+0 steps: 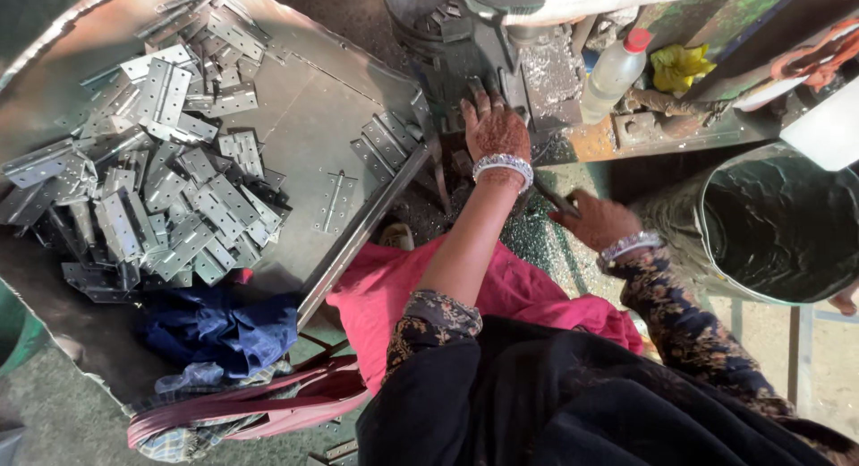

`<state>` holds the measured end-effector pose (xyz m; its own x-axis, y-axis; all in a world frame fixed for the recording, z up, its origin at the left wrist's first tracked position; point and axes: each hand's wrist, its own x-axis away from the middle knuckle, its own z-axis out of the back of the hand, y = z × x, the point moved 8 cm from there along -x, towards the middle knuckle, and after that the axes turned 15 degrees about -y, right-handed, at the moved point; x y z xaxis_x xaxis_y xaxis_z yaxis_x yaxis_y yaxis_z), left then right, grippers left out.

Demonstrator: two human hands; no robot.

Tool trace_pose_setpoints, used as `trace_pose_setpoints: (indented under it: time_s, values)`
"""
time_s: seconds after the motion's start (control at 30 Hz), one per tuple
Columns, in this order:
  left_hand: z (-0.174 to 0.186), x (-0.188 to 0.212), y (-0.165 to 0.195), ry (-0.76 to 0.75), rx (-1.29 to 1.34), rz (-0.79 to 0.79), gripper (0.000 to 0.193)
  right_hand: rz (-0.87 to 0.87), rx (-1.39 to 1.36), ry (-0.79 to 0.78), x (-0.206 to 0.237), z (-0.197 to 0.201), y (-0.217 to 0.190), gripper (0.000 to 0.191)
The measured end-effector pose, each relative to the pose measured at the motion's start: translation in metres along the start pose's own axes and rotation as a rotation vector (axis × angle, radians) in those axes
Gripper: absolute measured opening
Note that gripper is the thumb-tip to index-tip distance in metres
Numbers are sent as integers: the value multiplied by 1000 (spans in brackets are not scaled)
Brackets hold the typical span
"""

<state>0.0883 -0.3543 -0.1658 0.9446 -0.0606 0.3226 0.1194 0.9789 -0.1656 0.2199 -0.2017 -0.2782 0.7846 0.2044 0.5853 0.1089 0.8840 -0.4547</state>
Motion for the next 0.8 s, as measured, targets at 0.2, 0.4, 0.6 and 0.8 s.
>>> trace_pose_setpoints:
  time_s: [0.2, 0.4, 0.6, 0.8]
  values:
    - [0, 13, -11, 130, 178, -50, 47, -89, -61, 13, -6, -41, 22, 58]
    - [-6, -5, -6, -85, 132, -54, 37, -88, -15, -25, -22, -14, 31, 58]
    - [1, -3, -15, 69, 169, -60, 44, -80, -64, 29, -12, -39, 26, 58]
    - [4, -19, -11, -77, 22, 5, 46, -93, -11, -35, -25, -24, 38, 56]
